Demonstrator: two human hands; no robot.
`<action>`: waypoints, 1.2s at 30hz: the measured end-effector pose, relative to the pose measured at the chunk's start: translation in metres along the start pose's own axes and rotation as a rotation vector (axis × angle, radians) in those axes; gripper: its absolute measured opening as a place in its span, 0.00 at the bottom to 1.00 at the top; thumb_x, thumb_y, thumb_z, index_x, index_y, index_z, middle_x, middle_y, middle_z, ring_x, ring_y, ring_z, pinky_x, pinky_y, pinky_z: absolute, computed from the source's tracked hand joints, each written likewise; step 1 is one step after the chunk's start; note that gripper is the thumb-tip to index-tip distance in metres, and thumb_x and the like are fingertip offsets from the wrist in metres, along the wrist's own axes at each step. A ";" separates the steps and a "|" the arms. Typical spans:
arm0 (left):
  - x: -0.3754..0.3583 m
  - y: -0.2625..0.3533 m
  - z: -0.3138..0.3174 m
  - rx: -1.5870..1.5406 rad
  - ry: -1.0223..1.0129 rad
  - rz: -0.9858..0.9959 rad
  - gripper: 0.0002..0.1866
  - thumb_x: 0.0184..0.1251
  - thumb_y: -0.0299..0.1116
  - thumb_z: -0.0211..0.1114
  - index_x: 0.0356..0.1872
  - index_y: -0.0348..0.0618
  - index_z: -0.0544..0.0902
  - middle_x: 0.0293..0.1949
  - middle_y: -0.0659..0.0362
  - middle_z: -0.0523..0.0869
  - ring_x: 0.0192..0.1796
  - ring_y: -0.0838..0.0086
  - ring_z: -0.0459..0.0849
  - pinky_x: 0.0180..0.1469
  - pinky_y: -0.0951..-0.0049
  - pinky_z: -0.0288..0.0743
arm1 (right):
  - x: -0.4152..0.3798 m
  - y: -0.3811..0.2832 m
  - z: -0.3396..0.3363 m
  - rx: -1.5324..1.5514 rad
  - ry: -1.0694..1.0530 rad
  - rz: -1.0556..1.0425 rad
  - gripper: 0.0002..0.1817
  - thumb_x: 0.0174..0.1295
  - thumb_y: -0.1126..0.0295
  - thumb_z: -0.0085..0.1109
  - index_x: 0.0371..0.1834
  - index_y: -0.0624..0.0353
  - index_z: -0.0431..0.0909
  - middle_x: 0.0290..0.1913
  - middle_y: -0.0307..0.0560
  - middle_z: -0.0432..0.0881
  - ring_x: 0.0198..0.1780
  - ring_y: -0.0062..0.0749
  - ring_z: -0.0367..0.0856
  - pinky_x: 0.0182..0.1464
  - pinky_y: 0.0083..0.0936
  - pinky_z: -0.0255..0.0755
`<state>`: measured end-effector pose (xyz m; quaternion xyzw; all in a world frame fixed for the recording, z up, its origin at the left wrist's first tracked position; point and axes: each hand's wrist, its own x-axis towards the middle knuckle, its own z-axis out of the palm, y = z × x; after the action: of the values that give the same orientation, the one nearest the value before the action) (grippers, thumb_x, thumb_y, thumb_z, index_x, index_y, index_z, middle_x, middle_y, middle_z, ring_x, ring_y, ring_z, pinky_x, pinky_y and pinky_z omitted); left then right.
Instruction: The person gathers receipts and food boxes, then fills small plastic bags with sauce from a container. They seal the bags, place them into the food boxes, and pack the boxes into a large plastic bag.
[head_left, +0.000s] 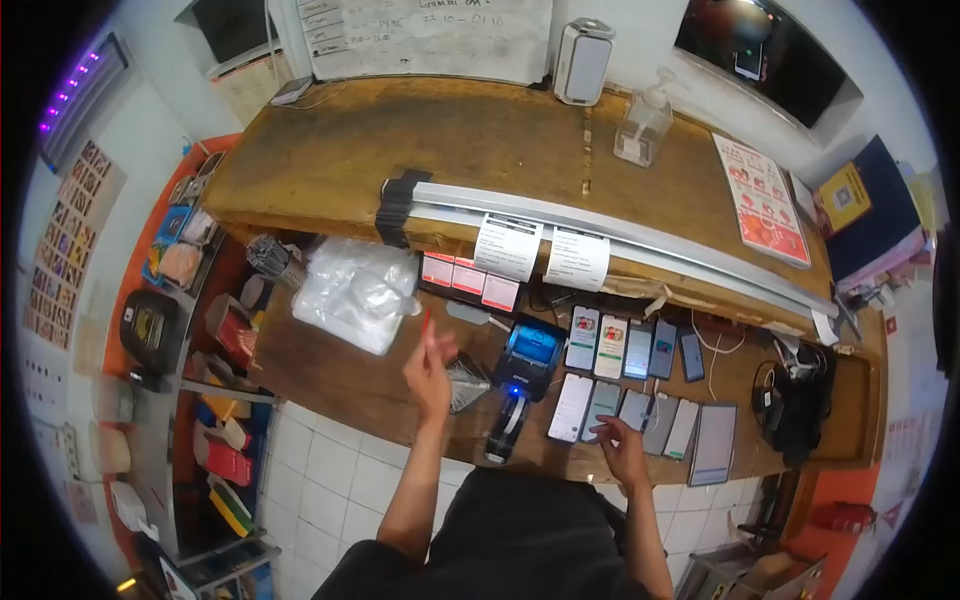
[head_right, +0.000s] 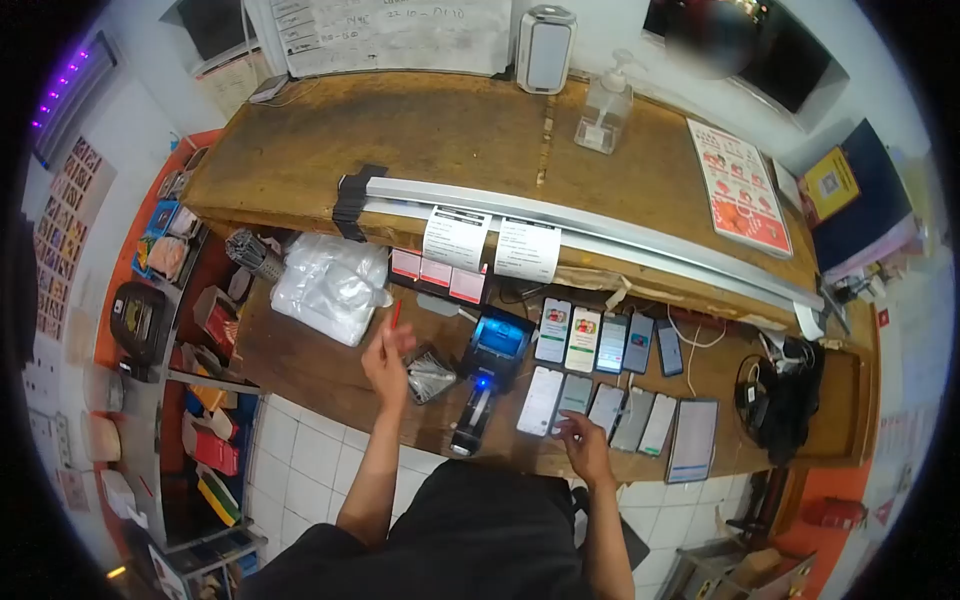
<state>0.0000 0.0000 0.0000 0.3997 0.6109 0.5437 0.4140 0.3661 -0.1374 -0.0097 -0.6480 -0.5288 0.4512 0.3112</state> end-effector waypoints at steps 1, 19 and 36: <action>0.009 0.023 0.019 -0.048 0.060 0.153 0.25 0.82 0.37 0.60 0.74 0.38 0.73 0.54 0.51 0.88 0.52 0.72 0.85 0.57 0.71 0.78 | -0.005 -0.004 -0.005 -0.039 -0.014 0.028 0.15 0.73 0.76 0.60 0.61 0.66 0.80 0.43 0.51 0.91 0.45 0.31 0.91 0.51 0.26 0.80; 0.039 0.126 0.034 -0.214 -0.322 0.394 0.06 0.75 0.18 0.62 0.48 0.33 0.82 0.54 0.59 0.82 0.50 0.79 0.82 0.46 0.81 0.80 | 0.056 -0.197 0.034 0.208 0.073 -0.408 0.16 0.73 0.72 0.64 0.59 0.64 0.76 0.56 0.45 0.83 0.55 0.29 0.83 0.58 0.28 0.76; -0.066 0.129 -0.036 -0.105 -0.235 0.111 0.24 0.72 0.23 0.69 0.67 0.35 0.76 0.56 0.53 0.86 0.55 0.73 0.86 0.57 0.73 0.80 | 0.172 -0.339 -0.183 0.460 0.184 -0.781 0.24 0.71 0.84 0.53 0.70 0.62 0.75 0.60 0.43 0.82 0.56 0.22 0.80 0.62 0.23 0.73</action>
<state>-0.0071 -0.0622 0.1360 0.4713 0.5060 0.5465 0.4724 0.4021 0.1258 0.3175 -0.3520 -0.5896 0.3463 0.6391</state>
